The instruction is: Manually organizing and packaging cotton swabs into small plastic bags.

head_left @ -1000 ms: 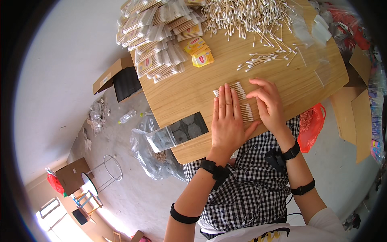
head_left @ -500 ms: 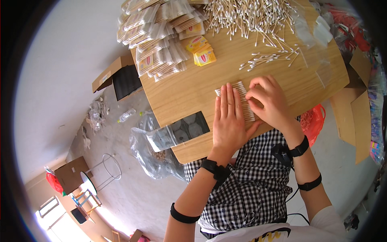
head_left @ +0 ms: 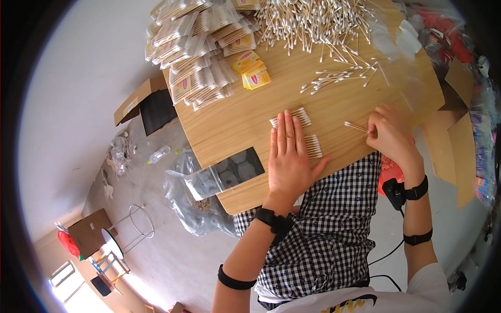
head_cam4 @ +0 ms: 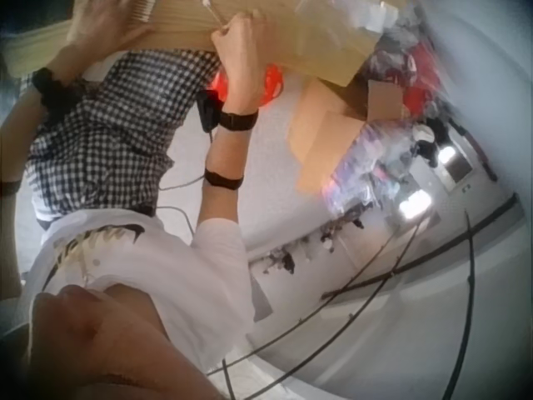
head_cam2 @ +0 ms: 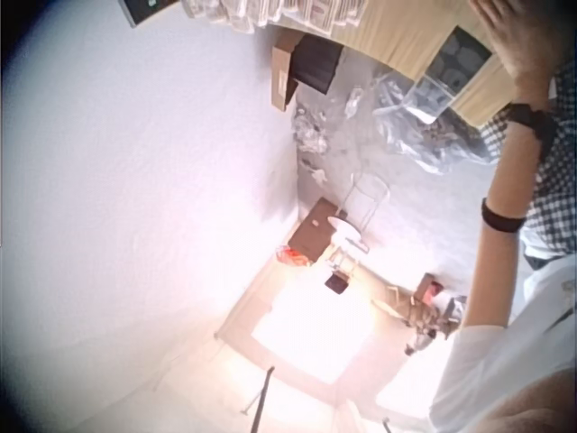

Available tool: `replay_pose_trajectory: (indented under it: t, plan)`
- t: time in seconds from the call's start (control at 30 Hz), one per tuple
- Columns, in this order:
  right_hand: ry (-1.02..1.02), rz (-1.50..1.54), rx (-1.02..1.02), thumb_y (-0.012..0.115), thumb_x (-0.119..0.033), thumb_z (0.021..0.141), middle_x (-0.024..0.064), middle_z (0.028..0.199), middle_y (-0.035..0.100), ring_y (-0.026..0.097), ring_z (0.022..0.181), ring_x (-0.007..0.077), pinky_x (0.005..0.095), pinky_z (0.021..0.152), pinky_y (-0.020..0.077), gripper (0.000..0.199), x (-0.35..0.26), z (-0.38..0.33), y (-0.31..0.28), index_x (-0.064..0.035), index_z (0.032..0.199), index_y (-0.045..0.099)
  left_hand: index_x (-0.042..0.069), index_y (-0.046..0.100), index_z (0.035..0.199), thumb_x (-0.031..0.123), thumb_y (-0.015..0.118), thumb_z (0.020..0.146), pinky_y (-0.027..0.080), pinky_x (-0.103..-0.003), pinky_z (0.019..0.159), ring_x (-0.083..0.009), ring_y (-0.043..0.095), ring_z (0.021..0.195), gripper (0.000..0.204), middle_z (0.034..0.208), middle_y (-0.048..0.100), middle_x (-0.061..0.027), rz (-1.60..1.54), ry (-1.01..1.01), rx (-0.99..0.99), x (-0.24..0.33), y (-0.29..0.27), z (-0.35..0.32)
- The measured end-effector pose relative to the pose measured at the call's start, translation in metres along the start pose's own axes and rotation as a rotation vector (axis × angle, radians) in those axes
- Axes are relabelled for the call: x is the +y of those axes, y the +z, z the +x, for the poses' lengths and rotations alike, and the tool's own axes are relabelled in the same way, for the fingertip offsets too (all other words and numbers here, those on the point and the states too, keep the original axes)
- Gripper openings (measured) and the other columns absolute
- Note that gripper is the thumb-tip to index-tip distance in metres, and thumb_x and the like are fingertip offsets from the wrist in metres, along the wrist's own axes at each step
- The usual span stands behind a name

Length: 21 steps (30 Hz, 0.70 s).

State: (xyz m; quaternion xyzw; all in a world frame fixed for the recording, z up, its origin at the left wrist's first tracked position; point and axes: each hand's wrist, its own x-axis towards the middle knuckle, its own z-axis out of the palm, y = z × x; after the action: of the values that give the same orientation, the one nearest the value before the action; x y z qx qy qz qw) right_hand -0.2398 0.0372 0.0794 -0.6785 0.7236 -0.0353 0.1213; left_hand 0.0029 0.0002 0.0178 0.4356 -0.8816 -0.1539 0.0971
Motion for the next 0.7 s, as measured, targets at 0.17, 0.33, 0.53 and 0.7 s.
replay_pose_trajectory:
  t: [0.17,0.33,0.53,0.7]
  plan:
    - [0.164,-0.067,0.045,0.068,-0.001,0.062,0.0104,0.076,0.055,0.056,0.083,0.0297,0.0395,0.075,0.0447,0.015,0.051,-0.058,-0.014,-0.0042,0.066,0.054,-0.012,0.024,0.147,0.064,0.061,0.083,0.016,-0.046,0.120,-0.0377,0.016,0.148,0.107,0.157,0.020,-0.0280,-0.015,-0.005,0.007,-0.004,0.001,-0.003]
    - [0.399,-0.146,-0.021,0.069,-0.001,0.063,0.0096,0.077,0.053,0.054,0.079,0.0283,0.0383,0.072,0.0438,0.017,0.110,-0.138,-0.019,-0.0035,0.072,0.055,-0.013,0.024,0.147,0.062,0.063,0.083,0.017,-0.047,0.120,-0.0383,0.017,0.148,0.106,0.156,0.021,-0.0287,-0.009,0.006,0.015,-0.001,0.000,-0.002]
    - [0.363,0.228,0.201,0.056,0.009,0.071,0.0109,0.086,0.055,0.057,0.085,0.0251,0.0332,0.078,0.0473,0.019,0.081,-0.121,0.002,-0.0005,0.087,0.059,-0.013,0.022,0.147,0.062,0.063,0.083,0.017,-0.047,0.120,-0.0386,0.017,0.148,0.106,0.156,0.021,-0.0289,0.024,0.013,0.006,-0.003,0.000,-0.003]
    - [0.013,0.595,0.364,0.052,0.012,0.073,0.0102,0.098,0.060,0.059,0.092,0.0265,0.0322,0.080,0.0485,0.029,-0.007,-0.038,0.022,-0.0025,0.095,0.064,-0.013,0.022,0.147,0.062,0.062,0.083,0.018,-0.047,0.120,-0.0385,0.017,0.148,0.106,0.156,0.021,-0.0293,0.032,0.007,0.010,-0.003,-0.001,-0.001]
